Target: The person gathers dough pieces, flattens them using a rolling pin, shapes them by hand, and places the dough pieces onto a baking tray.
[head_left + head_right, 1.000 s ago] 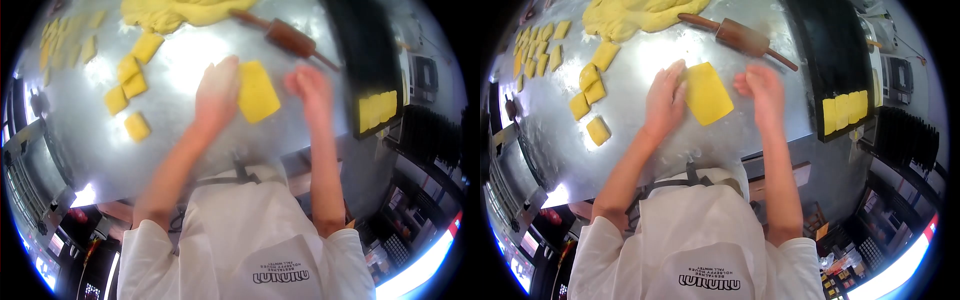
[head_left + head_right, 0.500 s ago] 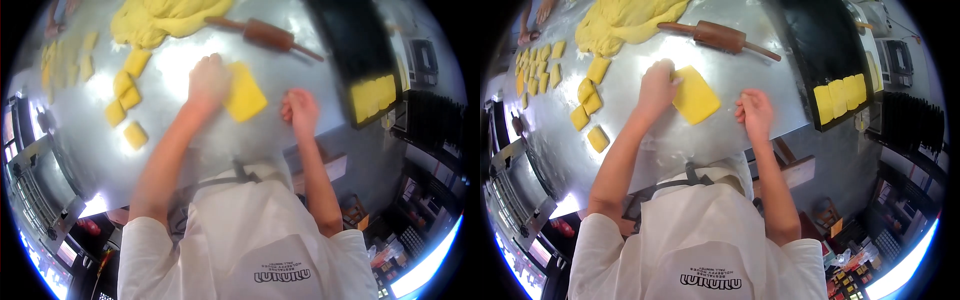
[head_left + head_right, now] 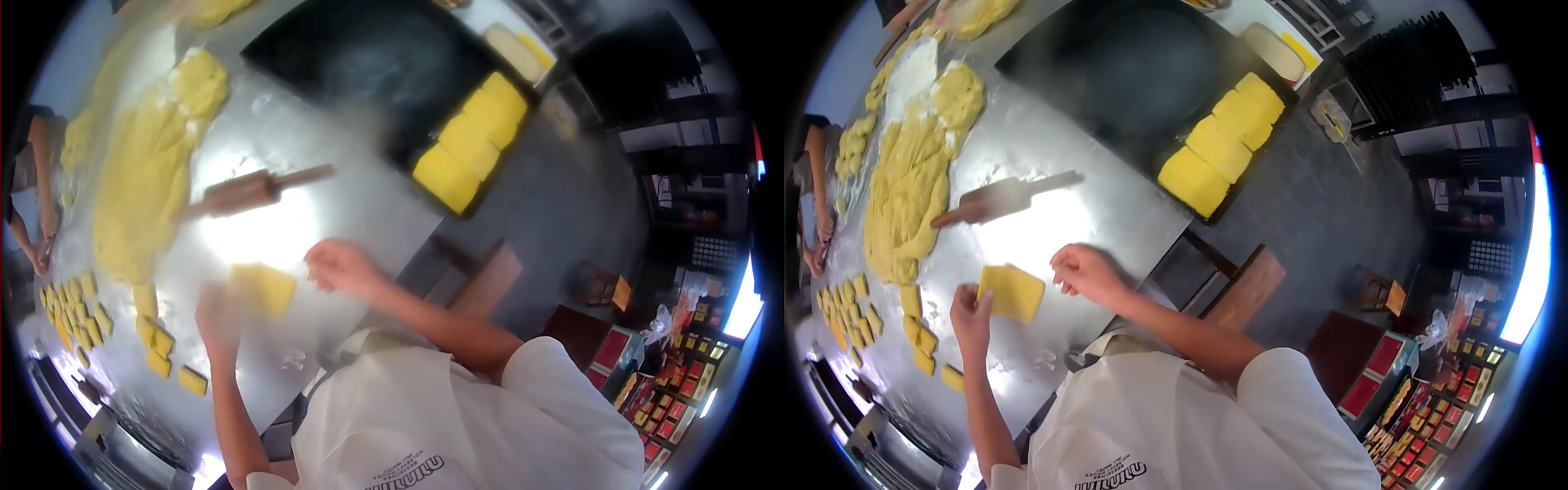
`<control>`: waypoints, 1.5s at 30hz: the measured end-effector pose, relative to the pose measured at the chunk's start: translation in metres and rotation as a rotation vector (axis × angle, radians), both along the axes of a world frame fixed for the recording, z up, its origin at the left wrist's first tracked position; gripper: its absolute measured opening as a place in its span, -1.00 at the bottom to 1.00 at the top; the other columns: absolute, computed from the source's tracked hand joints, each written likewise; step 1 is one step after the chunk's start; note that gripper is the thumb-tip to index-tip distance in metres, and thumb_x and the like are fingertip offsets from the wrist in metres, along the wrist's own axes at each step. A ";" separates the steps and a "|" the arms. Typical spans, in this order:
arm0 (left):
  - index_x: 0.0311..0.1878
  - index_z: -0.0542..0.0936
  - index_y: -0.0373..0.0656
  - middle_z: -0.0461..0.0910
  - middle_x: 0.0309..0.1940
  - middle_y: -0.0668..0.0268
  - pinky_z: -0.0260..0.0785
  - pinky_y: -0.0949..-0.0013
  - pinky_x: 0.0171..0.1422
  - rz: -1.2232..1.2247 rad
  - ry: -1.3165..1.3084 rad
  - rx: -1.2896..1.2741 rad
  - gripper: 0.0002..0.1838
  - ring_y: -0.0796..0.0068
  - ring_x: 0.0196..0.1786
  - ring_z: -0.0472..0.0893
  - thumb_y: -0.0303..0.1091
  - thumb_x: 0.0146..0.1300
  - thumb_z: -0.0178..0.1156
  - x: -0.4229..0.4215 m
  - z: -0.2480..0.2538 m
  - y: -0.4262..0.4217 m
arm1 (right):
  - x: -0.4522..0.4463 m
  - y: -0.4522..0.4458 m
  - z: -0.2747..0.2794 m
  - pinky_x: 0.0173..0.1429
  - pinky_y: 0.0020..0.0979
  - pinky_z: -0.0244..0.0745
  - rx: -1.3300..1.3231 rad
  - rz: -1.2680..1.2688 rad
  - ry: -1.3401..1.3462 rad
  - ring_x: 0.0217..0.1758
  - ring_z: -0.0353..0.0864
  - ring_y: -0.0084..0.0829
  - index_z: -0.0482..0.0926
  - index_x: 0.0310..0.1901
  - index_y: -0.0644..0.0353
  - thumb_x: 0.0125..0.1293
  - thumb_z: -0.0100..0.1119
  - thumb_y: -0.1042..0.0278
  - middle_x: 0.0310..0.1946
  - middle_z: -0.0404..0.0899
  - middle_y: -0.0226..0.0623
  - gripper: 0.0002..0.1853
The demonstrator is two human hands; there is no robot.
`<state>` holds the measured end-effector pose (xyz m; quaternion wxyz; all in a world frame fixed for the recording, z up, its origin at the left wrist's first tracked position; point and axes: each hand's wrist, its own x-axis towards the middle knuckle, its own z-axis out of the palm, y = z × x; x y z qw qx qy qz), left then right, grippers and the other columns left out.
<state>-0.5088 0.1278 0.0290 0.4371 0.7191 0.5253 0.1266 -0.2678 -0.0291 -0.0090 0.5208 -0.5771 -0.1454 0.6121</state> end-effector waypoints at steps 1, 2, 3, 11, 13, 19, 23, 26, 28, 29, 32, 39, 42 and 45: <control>-0.14 0.54 -0.24 0.56 -0.25 0.41 0.41 0.47 0.01 0.039 -0.054 -0.053 -0.86 0.63 -0.19 0.50 -0.51 0.38 0.35 0.010 0.021 -0.011 | 0.003 -0.004 0.005 -0.19 -0.48 0.60 0.033 0.043 0.002 -0.26 0.70 -0.55 0.57 0.10 0.21 0.57 0.15 0.33 -0.24 0.71 -0.33 -0.80; -0.14 0.54 -0.24 0.57 -0.24 0.41 0.41 0.48 0.02 0.044 -0.075 -0.058 -0.86 0.63 -0.18 0.52 -0.53 0.38 0.35 0.015 0.030 -0.020 | 0.004 -0.008 0.009 -0.06 -0.42 0.62 0.028 0.063 0.035 -0.14 0.71 -0.51 0.57 0.14 0.18 0.58 0.19 0.27 -0.15 0.72 -0.34 -0.76; -0.14 0.54 -0.24 0.57 -0.23 0.41 0.41 0.48 0.03 0.051 -0.099 -0.060 -0.86 0.62 -0.17 0.53 -0.55 0.37 0.35 0.019 0.035 -0.027 | 0.007 -0.009 0.012 0.07 -0.35 0.64 0.027 0.084 0.064 -0.02 0.72 -0.47 0.58 0.19 0.14 0.59 0.23 0.21 -0.06 0.72 -0.34 -0.72; -0.13 0.64 -0.24 0.73 -0.21 0.23 0.51 0.35 -0.15 -0.163 -0.225 0.247 -0.88 0.37 -0.21 0.69 -0.53 0.33 0.39 0.124 0.104 -0.085 | 0.018 -0.005 0.065 0.25 -0.31 0.47 -0.126 -0.179 0.448 0.16 0.53 -0.54 0.57 0.24 -0.04 0.53 0.06 -0.43 0.02 0.61 -0.51 -0.37; -0.12 0.64 -0.21 0.72 -0.17 0.14 0.60 0.20 -0.05 -0.331 -0.207 0.545 -0.80 0.09 -0.15 0.73 -0.51 0.24 0.46 0.144 0.080 -0.096 | 0.028 -0.011 0.064 0.21 -0.37 0.48 0.041 -0.325 0.555 0.10 0.56 -0.55 0.58 0.26 -0.05 0.52 0.06 -0.45 0.01 0.62 -0.51 -0.36; 0.02 0.64 -0.20 0.74 -0.06 0.11 0.61 0.17 0.14 -0.554 -0.387 0.446 -0.69 0.04 0.00 0.74 -0.49 0.23 0.46 0.182 0.094 -0.112 | 0.077 -0.044 0.104 0.30 -0.16 0.59 0.230 -0.581 0.506 0.19 0.69 -0.29 0.52 0.31 0.18 0.63 0.11 0.09 0.14 0.67 -0.24 -0.59; 0.25 0.63 -0.30 0.75 0.10 0.14 0.57 0.23 0.27 -0.268 -0.383 0.081 -0.62 0.28 0.16 0.73 -0.44 0.41 0.33 0.213 0.097 -0.079 | 0.112 -0.075 0.112 0.42 -0.13 0.55 0.264 -0.587 0.644 0.34 0.64 -0.20 0.46 0.38 0.21 0.62 0.09 0.23 0.29 0.62 -0.17 -0.58; 0.35 0.55 -0.34 0.70 0.20 0.14 0.49 0.24 0.39 -0.215 -0.386 -0.603 -0.51 0.29 0.23 0.67 -0.14 0.59 0.22 0.250 0.051 -0.046 | 0.144 -0.080 0.121 0.47 -0.12 0.51 0.249 -0.538 0.654 0.41 0.61 -0.21 0.43 0.44 0.22 0.59 0.11 0.27 0.35 0.59 -0.17 -0.53; 0.36 0.54 -0.32 0.69 0.20 0.16 0.50 0.23 0.38 -0.202 -0.409 -0.977 -0.47 0.30 0.21 0.67 -0.08 0.57 0.24 0.281 0.052 -0.037 | 0.160 -0.077 0.126 0.48 -0.13 0.50 0.211 -0.530 0.680 0.41 0.61 -0.23 0.40 0.48 0.21 0.57 0.13 0.28 0.35 0.59 -0.17 -0.49; 0.37 0.54 -0.30 0.68 0.20 0.17 0.50 0.23 0.37 -0.179 -0.424 -1.163 -0.45 0.30 0.20 0.67 -0.05 0.57 0.26 0.294 0.056 -0.035 | 0.168 -0.076 0.123 0.48 -0.14 0.49 0.199 -0.508 0.676 0.41 0.60 -0.24 0.40 0.48 0.22 0.56 0.14 0.29 0.35 0.59 -0.18 -0.48; 0.23 0.64 -0.32 0.72 0.13 0.19 0.53 0.26 0.32 -0.074 -0.472 -1.146 -0.56 0.30 0.16 0.68 -0.20 0.45 0.39 0.330 0.057 -0.025 | 0.201 -0.059 0.111 0.43 -0.19 0.52 0.163 -0.475 0.571 0.38 0.62 -0.27 0.40 0.47 0.26 0.52 0.21 0.34 0.31 0.60 -0.16 -0.45; 0.27 0.65 -0.32 0.71 0.16 0.06 0.49 0.25 0.34 -0.292 -0.143 -0.372 -0.49 0.19 0.19 0.68 -0.14 0.42 0.34 0.388 0.037 0.009 | 0.267 -0.029 0.067 -0.10 -0.40 0.74 -0.138 -0.232 -0.243 -0.10 0.81 -0.36 0.59 0.17 0.46 0.40 0.35 0.32 -0.05 0.72 -0.07 -0.57; 0.17 0.73 -0.25 0.77 0.04 0.10 0.50 0.29 0.27 -0.327 -0.061 -0.239 -0.50 0.18 0.11 0.72 -0.05 0.33 0.40 0.403 0.027 0.018 | 0.286 -0.014 0.047 -0.22 -0.42 0.72 -0.150 -0.119 -0.458 -0.28 0.81 -0.37 0.66 -0.05 0.44 0.37 0.36 0.30 -0.20 0.75 -0.12 -0.68; 0.12 0.72 -0.28 0.76 0.05 0.08 0.52 0.24 0.25 -0.395 0.014 -0.090 -0.57 0.17 0.08 0.73 -0.12 0.36 0.35 0.417 -0.006 0.030 | 0.297 0.000 0.047 -0.27 -0.40 0.67 -0.281 0.041 -0.457 -0.33 0.80 -0.38 0.66 -0.08 0.39 0.36 0.35 0.27 -0.23 0.74 -0.15 -0.70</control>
